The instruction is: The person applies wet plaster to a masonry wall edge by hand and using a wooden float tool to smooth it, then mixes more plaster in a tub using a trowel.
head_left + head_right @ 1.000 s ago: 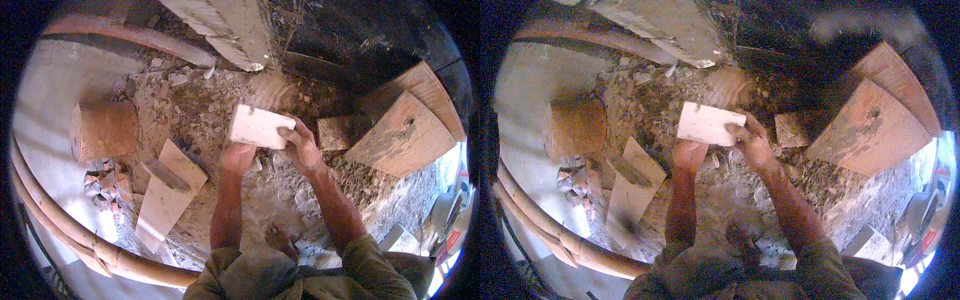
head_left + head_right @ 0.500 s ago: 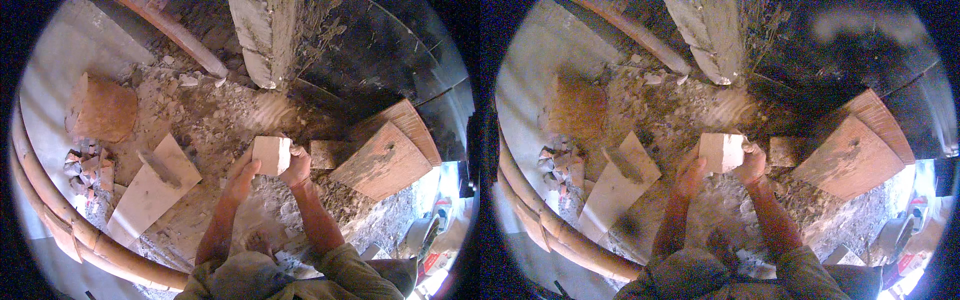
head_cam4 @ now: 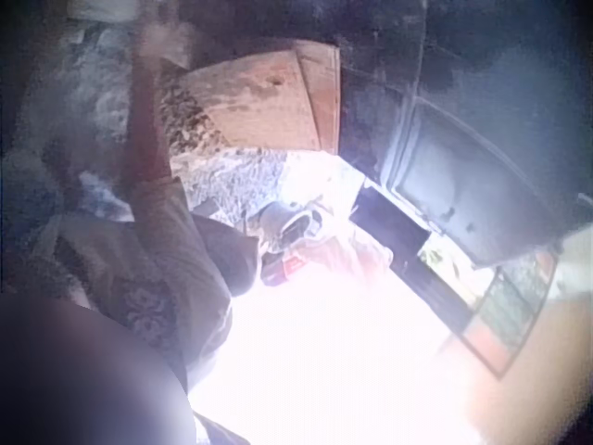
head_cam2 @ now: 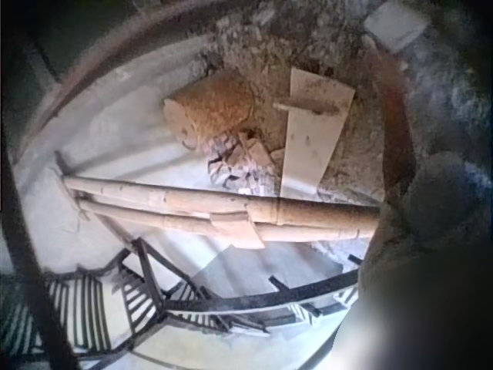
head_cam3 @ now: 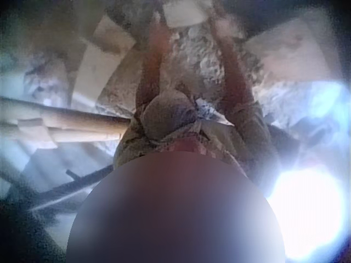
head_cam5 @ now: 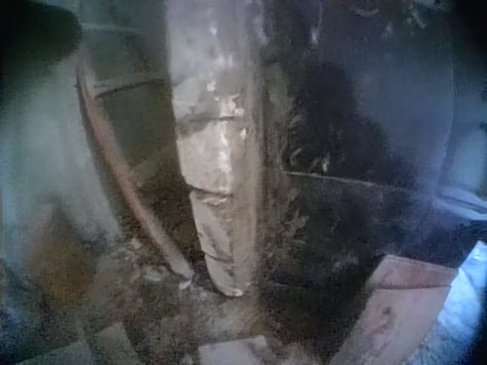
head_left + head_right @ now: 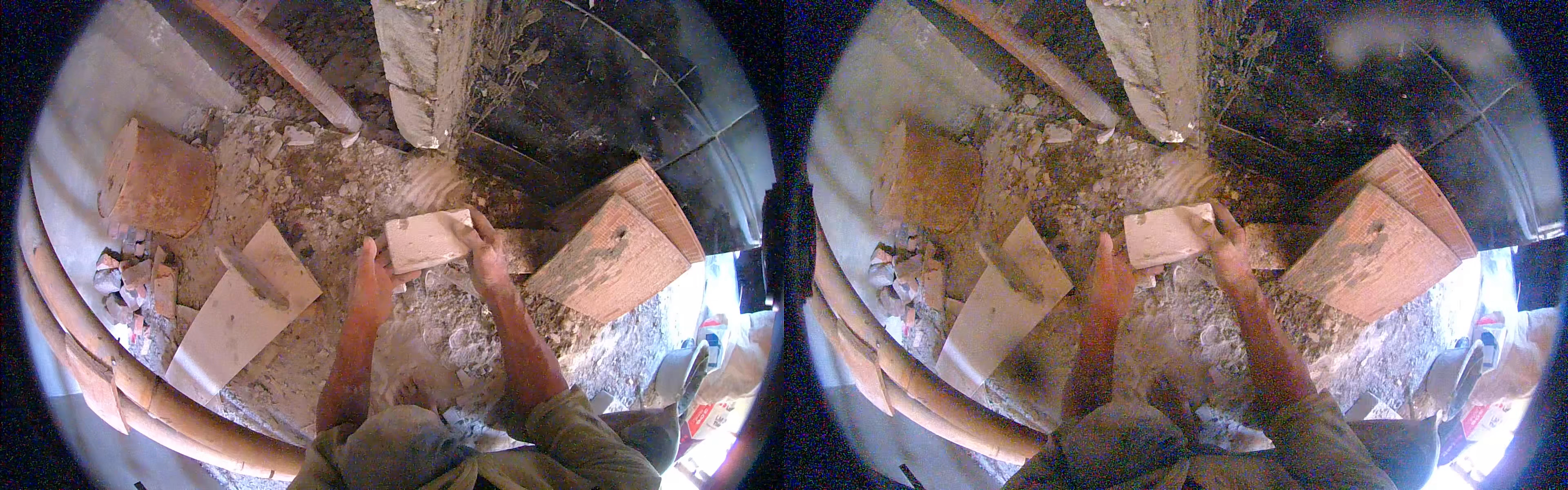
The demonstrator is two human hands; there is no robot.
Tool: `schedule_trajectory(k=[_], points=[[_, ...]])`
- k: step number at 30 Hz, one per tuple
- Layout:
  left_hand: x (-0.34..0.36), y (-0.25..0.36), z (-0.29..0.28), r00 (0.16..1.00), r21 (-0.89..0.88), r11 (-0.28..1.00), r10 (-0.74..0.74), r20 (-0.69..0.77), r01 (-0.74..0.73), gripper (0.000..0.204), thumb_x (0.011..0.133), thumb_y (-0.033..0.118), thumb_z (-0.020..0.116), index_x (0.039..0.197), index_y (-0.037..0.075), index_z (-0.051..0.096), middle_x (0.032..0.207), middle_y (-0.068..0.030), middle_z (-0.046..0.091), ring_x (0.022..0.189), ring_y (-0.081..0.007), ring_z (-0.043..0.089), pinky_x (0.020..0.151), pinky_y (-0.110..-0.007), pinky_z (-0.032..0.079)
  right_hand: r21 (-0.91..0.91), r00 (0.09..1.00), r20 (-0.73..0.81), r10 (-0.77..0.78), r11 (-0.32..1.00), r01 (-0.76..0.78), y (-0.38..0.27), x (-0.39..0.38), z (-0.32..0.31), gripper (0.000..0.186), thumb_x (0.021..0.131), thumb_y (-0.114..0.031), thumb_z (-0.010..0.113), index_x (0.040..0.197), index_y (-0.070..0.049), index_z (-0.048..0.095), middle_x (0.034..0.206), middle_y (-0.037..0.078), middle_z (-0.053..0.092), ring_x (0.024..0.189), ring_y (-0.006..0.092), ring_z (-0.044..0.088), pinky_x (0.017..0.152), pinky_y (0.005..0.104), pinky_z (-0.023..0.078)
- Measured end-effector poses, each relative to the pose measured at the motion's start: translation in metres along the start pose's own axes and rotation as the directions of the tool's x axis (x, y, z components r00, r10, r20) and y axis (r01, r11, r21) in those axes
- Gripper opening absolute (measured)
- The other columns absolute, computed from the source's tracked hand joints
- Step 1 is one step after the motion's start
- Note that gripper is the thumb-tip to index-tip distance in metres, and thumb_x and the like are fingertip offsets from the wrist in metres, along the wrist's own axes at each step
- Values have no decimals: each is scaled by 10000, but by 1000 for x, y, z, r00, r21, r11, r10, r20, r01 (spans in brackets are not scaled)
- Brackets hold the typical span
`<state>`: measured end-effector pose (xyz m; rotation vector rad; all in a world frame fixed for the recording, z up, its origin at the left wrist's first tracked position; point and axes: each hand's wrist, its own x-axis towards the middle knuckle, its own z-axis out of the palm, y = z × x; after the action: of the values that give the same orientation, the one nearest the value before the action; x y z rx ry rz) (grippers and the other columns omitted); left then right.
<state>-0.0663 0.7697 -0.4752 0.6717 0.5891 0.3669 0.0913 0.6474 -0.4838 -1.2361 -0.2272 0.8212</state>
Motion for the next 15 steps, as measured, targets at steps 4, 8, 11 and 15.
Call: schedule_trajectory(k=[4,8,11,15], points=[[1,-16,-28,985,707,706,150,-91,-43,562,948,389,552,1332,-10,453,1244,-170,591,1118,-306,601,931,-444,519,-110,988,-72,136,984,-143,-16,-8,16,543,983,-447,474,1260,8,577,1190,109,634,1096,198,574,969,352,436],[2,-22,-23,987,115,993,29,-161,-10,615,846,374,710,1281,-8,503,1255,-200,579,1109,-301,596,931,-404,520,344,984,156,87,929,-136,6,1,5,486,1017,-391,395,1208,-6,621,1220,115,630,1095,195,582,972,360,446],[-3,-40,-2,974,906,421,183,-133,44,629,859,314,690,1326,-41,462,1296,-177,541,1181,-324,540,1013,-422,439,123,981,189,45,990,-69,15,2,-26,547,1020,-437,406,1332,1,509,1272,146,585,1168,248,549,1020,369,422],[-15,-49,-34,960,943,333,265,-85,-8,722,774,240,756,1357,-42,435,1367,-241,475,1285,-369,447,1099,-422,344,-399,959,51,-279,874,276,57,-3,-7,676,966,-514,509,1352,40,480,1332,198,550,1237,272,511,1073,372,376]])
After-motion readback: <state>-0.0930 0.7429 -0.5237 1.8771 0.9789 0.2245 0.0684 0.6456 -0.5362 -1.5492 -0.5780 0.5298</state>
